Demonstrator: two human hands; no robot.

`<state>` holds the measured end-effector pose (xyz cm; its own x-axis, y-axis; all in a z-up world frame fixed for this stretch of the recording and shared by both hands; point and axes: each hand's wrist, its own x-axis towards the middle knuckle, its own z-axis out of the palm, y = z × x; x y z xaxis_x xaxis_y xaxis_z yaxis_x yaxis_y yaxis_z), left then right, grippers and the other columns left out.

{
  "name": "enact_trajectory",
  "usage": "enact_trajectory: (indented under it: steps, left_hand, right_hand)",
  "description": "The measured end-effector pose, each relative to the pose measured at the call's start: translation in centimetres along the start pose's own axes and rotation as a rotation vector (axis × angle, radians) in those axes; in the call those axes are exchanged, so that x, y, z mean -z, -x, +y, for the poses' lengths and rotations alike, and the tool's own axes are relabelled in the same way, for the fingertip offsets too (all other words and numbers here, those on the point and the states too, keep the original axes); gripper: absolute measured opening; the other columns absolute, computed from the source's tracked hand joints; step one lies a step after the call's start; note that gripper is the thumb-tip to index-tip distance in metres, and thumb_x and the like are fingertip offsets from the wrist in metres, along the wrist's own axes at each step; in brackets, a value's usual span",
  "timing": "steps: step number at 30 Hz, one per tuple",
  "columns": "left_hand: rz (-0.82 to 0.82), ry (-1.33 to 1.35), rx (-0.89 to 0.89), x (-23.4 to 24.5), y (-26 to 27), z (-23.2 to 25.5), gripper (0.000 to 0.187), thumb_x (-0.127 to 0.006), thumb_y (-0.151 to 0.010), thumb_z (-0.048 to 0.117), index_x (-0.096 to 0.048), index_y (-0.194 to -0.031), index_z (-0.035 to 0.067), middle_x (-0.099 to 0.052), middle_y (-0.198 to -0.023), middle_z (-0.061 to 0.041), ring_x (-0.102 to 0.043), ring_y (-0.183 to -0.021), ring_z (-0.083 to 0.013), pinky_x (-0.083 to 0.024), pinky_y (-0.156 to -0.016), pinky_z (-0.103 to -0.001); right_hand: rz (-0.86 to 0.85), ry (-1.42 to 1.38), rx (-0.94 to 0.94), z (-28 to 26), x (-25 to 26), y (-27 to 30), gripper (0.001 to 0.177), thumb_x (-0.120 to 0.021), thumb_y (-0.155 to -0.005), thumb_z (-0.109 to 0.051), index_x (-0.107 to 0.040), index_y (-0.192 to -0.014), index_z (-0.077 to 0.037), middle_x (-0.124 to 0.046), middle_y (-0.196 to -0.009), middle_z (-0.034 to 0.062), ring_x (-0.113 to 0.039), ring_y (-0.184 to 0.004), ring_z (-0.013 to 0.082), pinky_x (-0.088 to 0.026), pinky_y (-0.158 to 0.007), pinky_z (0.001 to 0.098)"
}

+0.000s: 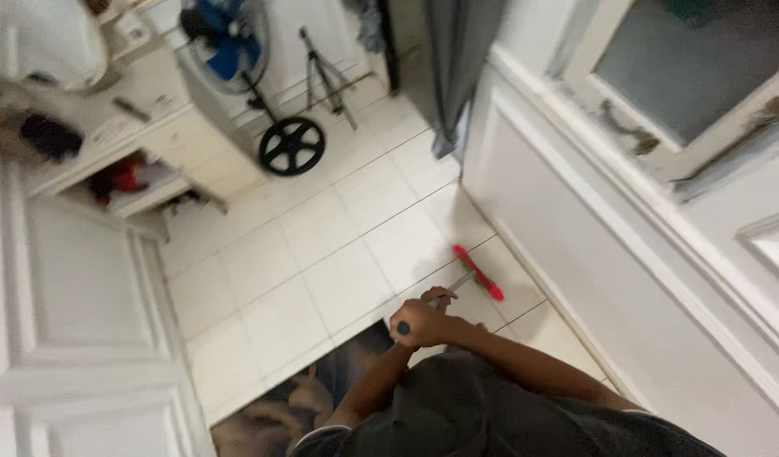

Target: The person sweeps the tiled floor and multiple area rugs in a hallway and living room using a broom.

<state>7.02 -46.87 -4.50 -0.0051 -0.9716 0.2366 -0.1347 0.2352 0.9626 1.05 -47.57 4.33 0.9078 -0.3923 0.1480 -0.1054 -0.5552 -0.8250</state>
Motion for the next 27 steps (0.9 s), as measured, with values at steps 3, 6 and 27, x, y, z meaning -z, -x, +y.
enact_trajectory:
  steps: [3, 6, 27]
  left_hand:
    - [-0.061, 0.015, -0.066, -1.3, -3.6, -1.1, 0.015, -0.063, -0.098, 0.0, -0.069, -0.104, 0.012, -0.07, -0.092, -0.002, -0.06, -0.078, -0.014, -0.048, -0.071, -0.031]
    - [-0.068, 0.109, -0.201, -3.2, -7.9, -2.0, 0.014, -0.061, -0.1, 0.001, -0.068, -0.108, 0.01, -0.065, -0.089, -0.002, -0.056, -0.077, -0.0137, -0.046, -0.072, -0.031]
    - [-0.825, -0.085, -0.409, -10.2, -23.0, -4.6, 0.024, -0.064, -0.088, 0.023, -0.069, -0.107, 0.01, -0.066, -0.097, -0.009, -0.06, -0.096, -0.0302, -0.051, -0.083, -0.042]
  right_hand:
    - [-0.05, 0.098, -0.065, 6.2, 0.1, 0.2, 0.033, -0.061, -0.087, -0.015, -0.052, -0.058, -0.003, -0.058, -0.057, 0.0136, -0.05, -0.05, 0.0264, -0.046, -0.059, 0.039]
    - [0.014, 0.036, -0.106, 8.7, 4.8, 0.2, 0.034, -0.06, -0.09, -0.018, -0.051, -0.06, -0.006, -0.054, -0.056, 0.0108, -0.046, -0.047, 0.023, -0.044, -0.055, 0.0385]
    - [1.2, 0.033, -0.198, 5.0, 15.7, 6.5, 0.022, -0.063, -0.1, -0.01, -0.057, -0.08, -0.003, -0.054, -0.069, 0.0073, -0.051, -0.063, 0.0149, -0.04, -0.061, 0.0334]
